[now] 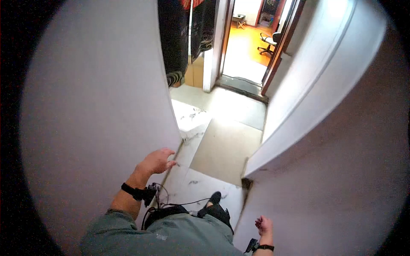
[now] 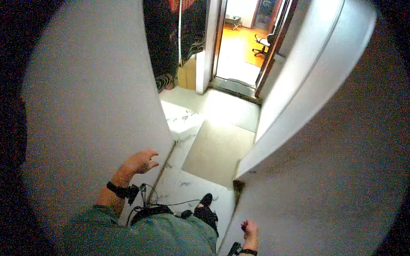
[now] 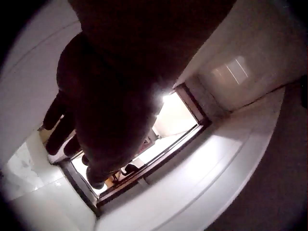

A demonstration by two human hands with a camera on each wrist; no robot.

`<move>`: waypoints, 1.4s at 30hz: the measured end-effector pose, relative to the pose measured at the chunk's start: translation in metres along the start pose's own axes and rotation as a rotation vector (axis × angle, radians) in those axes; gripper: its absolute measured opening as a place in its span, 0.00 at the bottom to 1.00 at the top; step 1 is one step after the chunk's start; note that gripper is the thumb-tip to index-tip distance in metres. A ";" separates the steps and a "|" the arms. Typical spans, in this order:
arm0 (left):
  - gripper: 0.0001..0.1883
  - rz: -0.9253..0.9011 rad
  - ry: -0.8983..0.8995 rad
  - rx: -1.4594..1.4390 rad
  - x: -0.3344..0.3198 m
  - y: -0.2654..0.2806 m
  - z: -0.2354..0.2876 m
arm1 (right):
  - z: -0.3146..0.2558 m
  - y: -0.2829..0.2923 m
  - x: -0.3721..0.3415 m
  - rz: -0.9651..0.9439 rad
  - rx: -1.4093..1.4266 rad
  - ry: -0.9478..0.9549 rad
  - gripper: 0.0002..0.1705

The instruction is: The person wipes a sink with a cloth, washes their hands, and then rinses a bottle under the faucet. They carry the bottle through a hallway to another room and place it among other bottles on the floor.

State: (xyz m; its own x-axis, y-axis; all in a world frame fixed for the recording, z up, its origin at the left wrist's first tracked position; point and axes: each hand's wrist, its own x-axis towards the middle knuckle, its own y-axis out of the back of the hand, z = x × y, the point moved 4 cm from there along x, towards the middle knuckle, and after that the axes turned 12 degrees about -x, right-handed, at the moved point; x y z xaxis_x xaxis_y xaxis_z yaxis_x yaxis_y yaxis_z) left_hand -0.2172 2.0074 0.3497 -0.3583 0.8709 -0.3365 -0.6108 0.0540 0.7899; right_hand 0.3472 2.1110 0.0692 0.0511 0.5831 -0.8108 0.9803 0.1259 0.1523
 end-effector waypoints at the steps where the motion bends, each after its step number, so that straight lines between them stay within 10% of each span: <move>1: 0.24 -0.026 0.024 0.058 0.034 0.012 0.006 | -0.042 -0.030 0.029 -0.043 -0.157 0.026 0.10; 9: 0.22 0.285 0.096 -0.286 0.235 0.123 0.019 | -0.417 -0.303 0.121 -0.416 -0.672 0.679 0.22; 15: 0.23 0.352 0.083 -0.409 0.412 0.162 -0.026 | -0.566 -0.441 0.164 -0.383 -1.153 0.710 0.20; 28: 0.28 0.842 -0.227 -0.263 0.753 0.389 -0.059 | -0.830 -0.677 0.237 -0.692 -0.836 0.763 0.30; 36: 0.27 1.331 0.172 -0.267 0.714 0.502 -0.180 | -0.942 -0.963 0.189 -1.382 -1.139 1.069 0.37; 37: 0.26 1.420 0.220 -0.290 0.699 0.511 -0.207 | -0.963 -0.992 0.162 -1.398 -1.260 1.198 0.27; 38: 0.26 1.486 0.287 -0.269 0.667 0.508 -0.210 | -0.961 -1.020 0.161 -1.335 -1.246 1.915 0.24; 39: 0.27 1.579 0.347 -0.271 0.644 0.515 -0.227 | -0.967 -1.062 0.169 -1.424 -1.280 1.933 0.24; 42: 0.30 1.874 0.463 -0.266 0.582 0.521 -0.237 | -1.010 -1.191 0.211 -0.911 -1.072 1.003 0.32</move>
State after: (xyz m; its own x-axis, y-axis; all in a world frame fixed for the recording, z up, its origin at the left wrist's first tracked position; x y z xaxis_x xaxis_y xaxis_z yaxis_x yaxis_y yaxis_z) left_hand -0.9111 2.4267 0.4438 -0.6786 -0.4490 0.5814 0.6458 -0.7418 0.1809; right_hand -1.0019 2.8943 0.2878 -0.9414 0.2068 -0.2664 0.0494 0.8660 0.4976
